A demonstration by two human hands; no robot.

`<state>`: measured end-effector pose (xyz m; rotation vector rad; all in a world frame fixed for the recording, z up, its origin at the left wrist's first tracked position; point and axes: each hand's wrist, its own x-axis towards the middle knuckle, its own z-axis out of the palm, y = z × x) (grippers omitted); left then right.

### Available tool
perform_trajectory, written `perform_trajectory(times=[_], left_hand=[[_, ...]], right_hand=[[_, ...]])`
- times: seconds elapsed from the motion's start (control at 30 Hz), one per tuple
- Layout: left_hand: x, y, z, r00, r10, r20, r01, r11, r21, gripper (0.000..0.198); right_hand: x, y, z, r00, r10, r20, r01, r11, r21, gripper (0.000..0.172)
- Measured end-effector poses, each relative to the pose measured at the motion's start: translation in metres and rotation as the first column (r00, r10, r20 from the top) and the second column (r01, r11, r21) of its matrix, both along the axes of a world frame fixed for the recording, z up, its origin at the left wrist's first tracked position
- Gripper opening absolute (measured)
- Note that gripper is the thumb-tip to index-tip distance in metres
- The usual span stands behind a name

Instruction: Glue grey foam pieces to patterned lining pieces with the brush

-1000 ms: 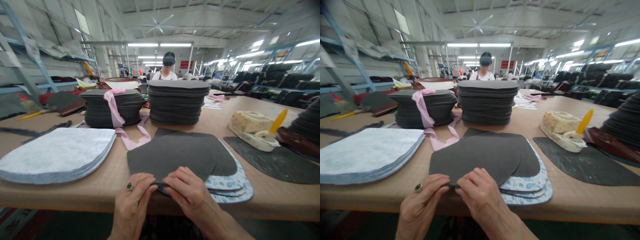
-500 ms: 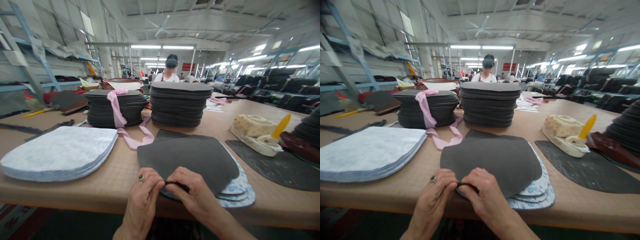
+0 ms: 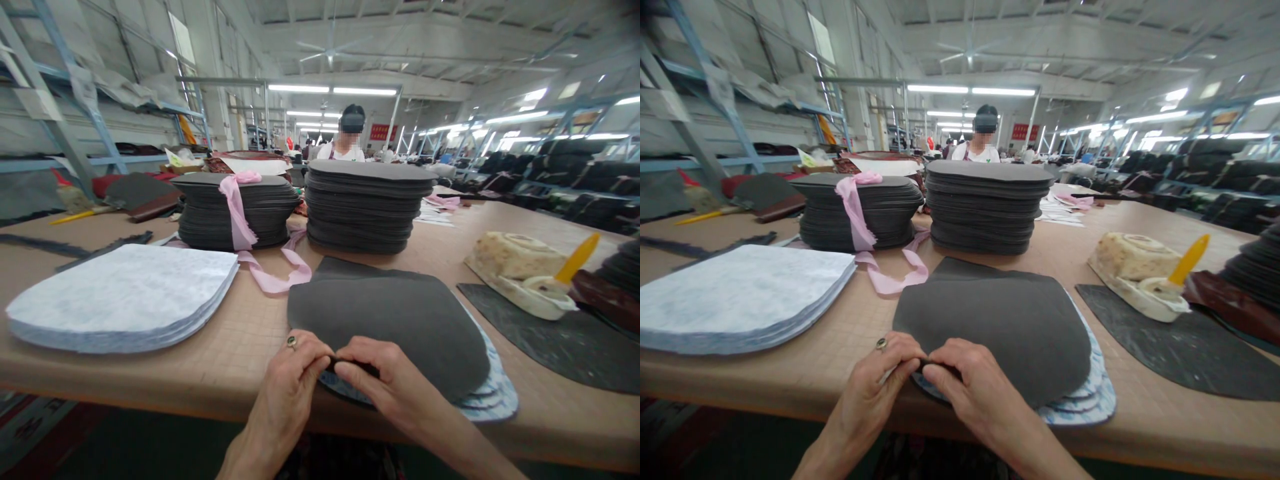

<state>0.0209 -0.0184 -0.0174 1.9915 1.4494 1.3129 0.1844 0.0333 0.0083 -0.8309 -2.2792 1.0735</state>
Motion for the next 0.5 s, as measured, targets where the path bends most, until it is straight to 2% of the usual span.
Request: perform_trajectory(times=[0.1,0.23,0.33,0.43,0.5], left_hand=[[-0.003,0.003,0.0,0.998,-0.01,0.062,0.007,0.999,0.039,0.01],[-0.009,0.004,0.004,0.986,-0.035,0.16,0.043,0.998,-0.045,0.006],[-0.007,0.005,0.007,0.987,-0.05,0.156,0.057,0.998,-0.041,0.009],[-0.003,0.006,0.009,0.987,-0.065,0.149,0.068,0.998,-0.015,0.009],[-0.003,0.008,0.009,0.987,-0.06,0.151,0.064,0.998,-0.026,0.012]], right_hand=[[0.002,0.0,-0.005,0.999,-0.006,-0.034,0.009,0.995,0.102,0.023],[0.008,0.003,-0.008,0.995,0.01,-0.097,0.001,0.994,0.114,0.022],[0.011,0.002,-0.008,0.998,0.0,-0.056,0.009,0.986,0.164,0.018],[0.013,-0.002,-0.01,0.999,-0.028,-0.019,0.033,0.947,0.319,0.015],[0.014,-0.004,-0.012,0.996,-0.062,-0.07,0.086,0.902,0.423,0.015]])
